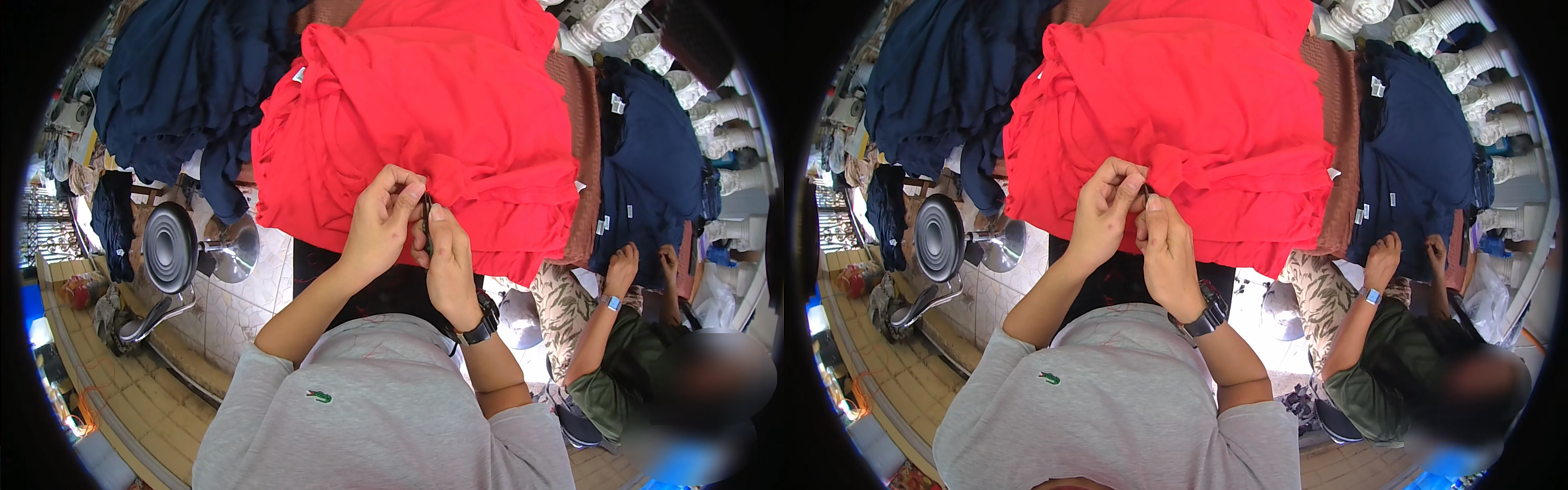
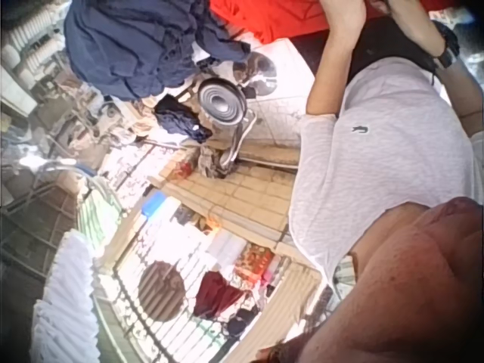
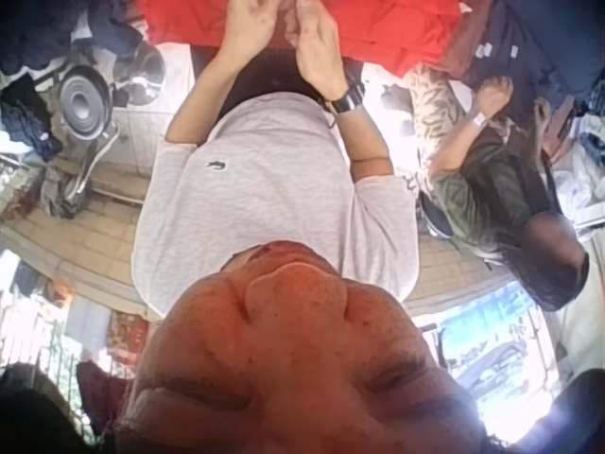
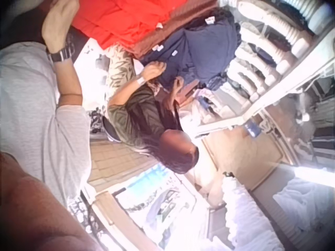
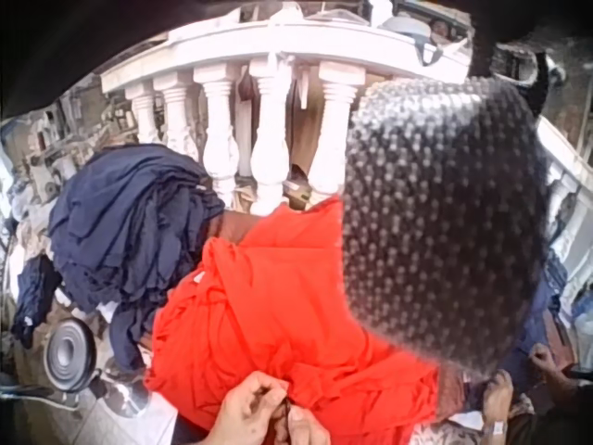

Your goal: The person uses a pair of scissors to cut the tags off a stack of red shirts. They repeatedly pick up a shirt, locate the tag, and snip it off before placing the shirt back on the pile.

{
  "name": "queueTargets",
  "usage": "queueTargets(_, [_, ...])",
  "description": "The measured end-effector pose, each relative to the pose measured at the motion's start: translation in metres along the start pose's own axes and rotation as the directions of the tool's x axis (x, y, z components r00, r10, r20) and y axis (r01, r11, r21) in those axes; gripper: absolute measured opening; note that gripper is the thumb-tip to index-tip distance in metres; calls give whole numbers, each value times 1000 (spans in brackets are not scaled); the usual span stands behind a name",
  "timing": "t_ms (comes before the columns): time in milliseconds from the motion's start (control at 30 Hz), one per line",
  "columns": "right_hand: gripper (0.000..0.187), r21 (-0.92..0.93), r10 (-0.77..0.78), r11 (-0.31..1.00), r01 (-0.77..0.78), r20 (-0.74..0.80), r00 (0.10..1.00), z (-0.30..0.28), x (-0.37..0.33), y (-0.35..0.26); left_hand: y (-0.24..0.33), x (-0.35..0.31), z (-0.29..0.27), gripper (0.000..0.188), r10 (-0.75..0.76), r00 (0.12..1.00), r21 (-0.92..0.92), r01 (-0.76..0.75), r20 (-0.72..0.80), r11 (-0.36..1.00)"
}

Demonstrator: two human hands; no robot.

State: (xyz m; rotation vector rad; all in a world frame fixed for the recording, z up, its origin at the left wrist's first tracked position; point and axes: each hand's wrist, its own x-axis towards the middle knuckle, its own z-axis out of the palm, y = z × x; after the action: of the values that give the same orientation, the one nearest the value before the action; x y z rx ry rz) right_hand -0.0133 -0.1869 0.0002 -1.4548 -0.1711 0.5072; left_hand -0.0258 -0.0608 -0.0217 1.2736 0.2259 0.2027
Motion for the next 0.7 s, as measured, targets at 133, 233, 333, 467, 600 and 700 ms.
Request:
queueTargets(133, [40,40,9,999,-8,-17,1000,-2,3,1,1,-3,3,12,0,1000,11,-1,10,1000])
queueTargets(233, [40,80,-4,997,6,-16,1000,-5,8,8,-1,-3,4,12,82,996,117,-84,17,990])
queueTargets(333, [39,154,30,987,-32,14,999,-9,12,7,-3,-1,1,12,169,985,218,-171,30,961])
queueTargets(467, [37,276,132,949,-151,86,987,-17,16,0,3,0,0,11,214,975,270,-220,53,937])
queueTargets(600, [35,287,169,938,-194,108,980,-19,20,-2,4,1,-4,10,197,977,237,-212,87,948])
queueTargets(700, [34,320,201,920,-227,111,973,-21,23,-2,5,3,-7,9,230,967,258,-251,110,933])
